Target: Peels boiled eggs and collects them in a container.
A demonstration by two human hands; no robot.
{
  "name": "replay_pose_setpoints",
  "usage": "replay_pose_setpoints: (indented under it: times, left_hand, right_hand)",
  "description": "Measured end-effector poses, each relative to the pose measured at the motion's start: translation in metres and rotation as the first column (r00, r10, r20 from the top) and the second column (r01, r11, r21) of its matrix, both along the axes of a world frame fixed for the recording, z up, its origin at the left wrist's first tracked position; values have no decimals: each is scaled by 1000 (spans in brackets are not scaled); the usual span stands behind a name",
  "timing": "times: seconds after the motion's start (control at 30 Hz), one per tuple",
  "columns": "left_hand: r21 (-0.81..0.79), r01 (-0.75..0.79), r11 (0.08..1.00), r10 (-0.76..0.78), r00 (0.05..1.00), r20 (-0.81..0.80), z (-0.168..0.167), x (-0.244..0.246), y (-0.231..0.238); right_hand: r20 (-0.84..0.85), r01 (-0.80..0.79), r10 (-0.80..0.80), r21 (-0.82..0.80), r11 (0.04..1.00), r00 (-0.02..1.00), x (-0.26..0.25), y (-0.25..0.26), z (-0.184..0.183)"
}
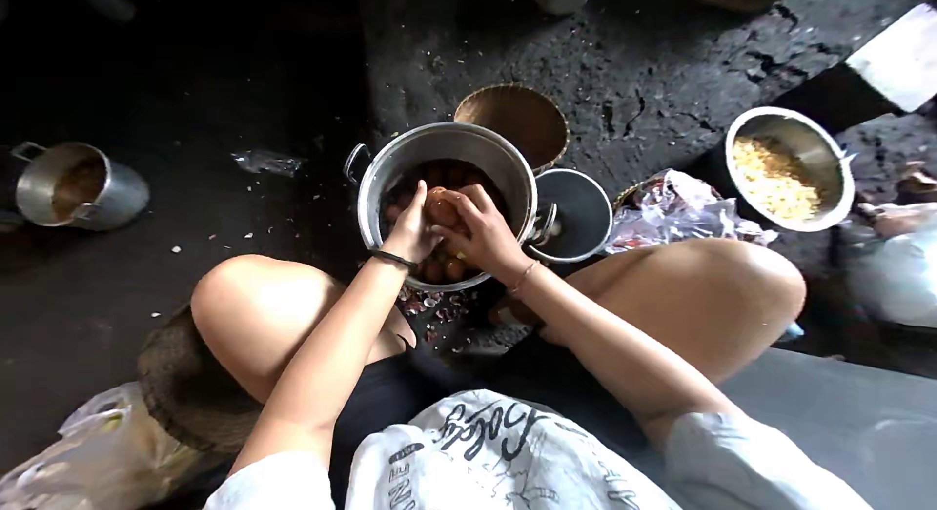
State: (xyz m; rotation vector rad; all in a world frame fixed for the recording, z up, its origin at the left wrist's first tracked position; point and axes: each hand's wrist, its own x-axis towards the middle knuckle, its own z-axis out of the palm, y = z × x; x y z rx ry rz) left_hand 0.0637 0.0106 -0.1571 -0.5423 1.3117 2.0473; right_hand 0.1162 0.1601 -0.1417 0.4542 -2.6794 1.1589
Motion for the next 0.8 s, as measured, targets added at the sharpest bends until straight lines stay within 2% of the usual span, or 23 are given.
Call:
replay_pose_setpoints:
  times: [0.1,0.2,0.3,0.4,0.47,0.53,0.6,0.67,0.73,0.8]
  left_hand:
    - [-16,12,1000,-13,999,-36,-9,-1,6]
    - [48,57,997,-54,997,-63,-12,-2,4]
    - [-44,46,998,-47,999,-23,-14,-6,6]
    - [-48,48,998,-47,999,19,-14,-8,6]
    - [-75,16,997,-15,1000,17,-16,-10,9]
    - [-63,-17,998,16,1000,-17,-19,-12,9]
    - [-58,-47,997,45,998,-40,-23,-15,8]
    - [-49,-44,998,40,997,-67,-26,-17,9]
    - [-57,-70,996,66,996,-67,-26,-16,12]
    - [-46,-95,994,93,994,-51,-20,-12,11]
  right_hand:
    - [-59,68,-73,-77,995,996,2,0,-6]
    - [74,96,-84,-180,979,994,-11,5,-9]
    - [174,268,-214,-404,875,961,-25,16,-19]
    - [272,169,-66,-373,912,960,-28,20,-22]
    - [357,179,-33,-383,906,934,-31,22,-27]
    - [458,204,-58,-277,939,887,-34,30,-31]
    - [575,69,-67,19,997,816,-35,32,-34]
    - [644,-79,-96,237,968,759,-30,23,-39]
    - [622,-80,-127,294,952,773,-26,16,-43]
    - [525,5,-108,194,981,844,-24,13,-34]
